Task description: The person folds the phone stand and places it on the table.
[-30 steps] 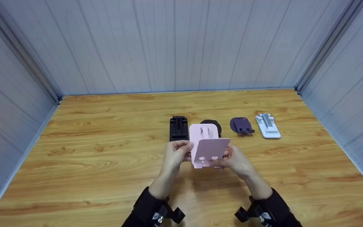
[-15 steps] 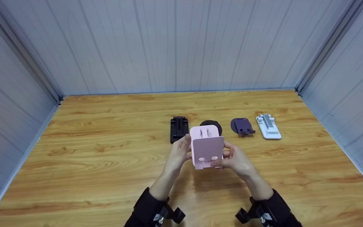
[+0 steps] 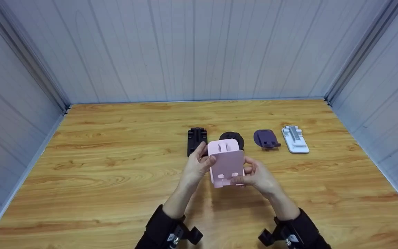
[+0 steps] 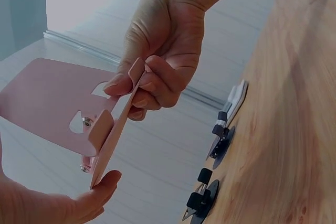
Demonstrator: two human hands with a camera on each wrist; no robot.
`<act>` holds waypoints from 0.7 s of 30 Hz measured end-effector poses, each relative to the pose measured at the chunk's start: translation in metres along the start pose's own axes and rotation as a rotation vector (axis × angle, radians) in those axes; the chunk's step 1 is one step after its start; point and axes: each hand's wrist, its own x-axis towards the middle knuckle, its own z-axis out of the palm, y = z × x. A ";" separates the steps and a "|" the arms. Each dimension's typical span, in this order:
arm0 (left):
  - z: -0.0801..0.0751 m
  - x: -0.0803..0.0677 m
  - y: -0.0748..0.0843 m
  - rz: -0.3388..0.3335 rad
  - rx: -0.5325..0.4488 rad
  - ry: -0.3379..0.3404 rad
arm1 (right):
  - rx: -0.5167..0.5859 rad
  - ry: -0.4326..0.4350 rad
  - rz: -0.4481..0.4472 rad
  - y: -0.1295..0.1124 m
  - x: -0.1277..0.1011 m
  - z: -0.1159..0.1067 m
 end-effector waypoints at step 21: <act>0.009 -0.003 0.000 0.020 -0.092 0.196 | -0.006 -0.022 -0.022 -0.001 0.000 0.003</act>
